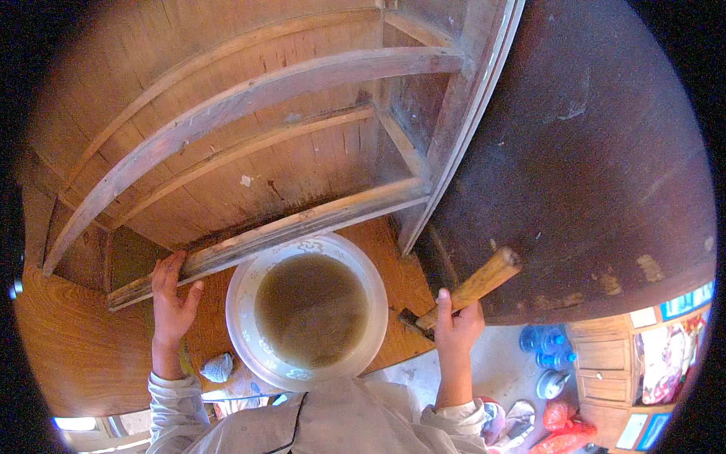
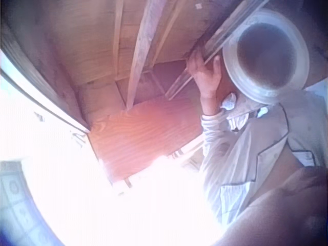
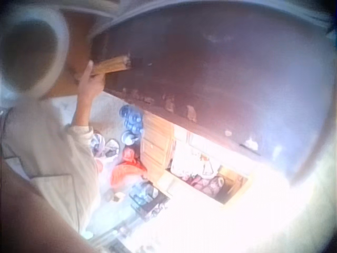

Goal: The person adjusts a curved wooden support inside a cabinet by hand and using the claw of a hammer, while a bowl of liquid sits on the base of the cabinet.

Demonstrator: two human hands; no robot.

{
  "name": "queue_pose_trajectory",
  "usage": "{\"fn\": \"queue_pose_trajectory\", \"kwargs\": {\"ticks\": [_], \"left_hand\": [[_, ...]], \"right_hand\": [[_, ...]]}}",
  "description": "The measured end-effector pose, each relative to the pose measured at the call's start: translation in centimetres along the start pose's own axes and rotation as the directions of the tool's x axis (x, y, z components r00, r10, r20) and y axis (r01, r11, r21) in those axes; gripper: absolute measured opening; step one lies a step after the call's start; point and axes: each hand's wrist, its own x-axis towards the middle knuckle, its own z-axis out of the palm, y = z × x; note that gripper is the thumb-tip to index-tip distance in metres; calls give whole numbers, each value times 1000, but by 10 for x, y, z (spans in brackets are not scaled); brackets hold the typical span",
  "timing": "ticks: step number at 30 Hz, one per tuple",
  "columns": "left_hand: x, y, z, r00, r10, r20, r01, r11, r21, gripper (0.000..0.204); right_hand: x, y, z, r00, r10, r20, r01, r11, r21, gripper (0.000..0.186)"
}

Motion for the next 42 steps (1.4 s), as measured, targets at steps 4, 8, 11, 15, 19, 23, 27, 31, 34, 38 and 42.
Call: {"fn": "queue_pose_trajectory", "kwargs": {"ticks": [4, 8, 11, 15, 19, 23, 27, 31, 34, 38, 42], "left_hand": [[39, 35, -8, 995, -66, 69, 80, 973, -216, 38], [112, 58, 4, 979, 68, 194, 7, 933, -359, 28], [166, 45, 43, 955, 201, 218, -134, 948, -287, 32], [229, 60, 109, 935, 222, 275, -232, 973, 4, 47], [243, 44, 147, 952, 142, 270, -200, 959, 201, 48], [243, 40, 156, 955, 128, 266, -185, 962, 201, 41], [247, 51, 136, 839, -114, 532, 63, 992, 113, 42], [236, 33, 152, 949, 199, 243, -227, 970, 91, 60], [227, 57, 125, 973, 144, 179, -141, 990, -32, 54], [191, 77, 81, 970, 240, -41, -241, 923, -301, 34], [132, 105, 0, 919, 331, -213, -368, 914, -170, 20]], "right_hand": [[-2, 3, 3, 971, 145, 192, -138, 989, -54, 27], [-7, 27, 14, 968, 143, 205, -142, 990, -24, 27], [-9, 35, 21, 960, 149, 239, -158, 987, 22, 25], [-15, 58, 19, 967, 150, 207, -143, 988, -50, 23], [-26, 89, 29, 983, 95, 154, -91, 995, -37, 22], [-25, 84, 17, 962, 208, 177, -202, 978, -51, 25], [-23, 89, 16, 910, 339, 240, -345, 939, -17, 30], [-12, 60, 13, 898, 336, 283, -354, 935, 15, 26], [-21, 89, 33, 927, 258, 274, -327, 912, 249, 19], [-22, 90, 36, 870, 370, 327, -466, 833, 299, 16], [-26, 115, 32, 883, 209, 420, -300, 940, 162, 15]]}}
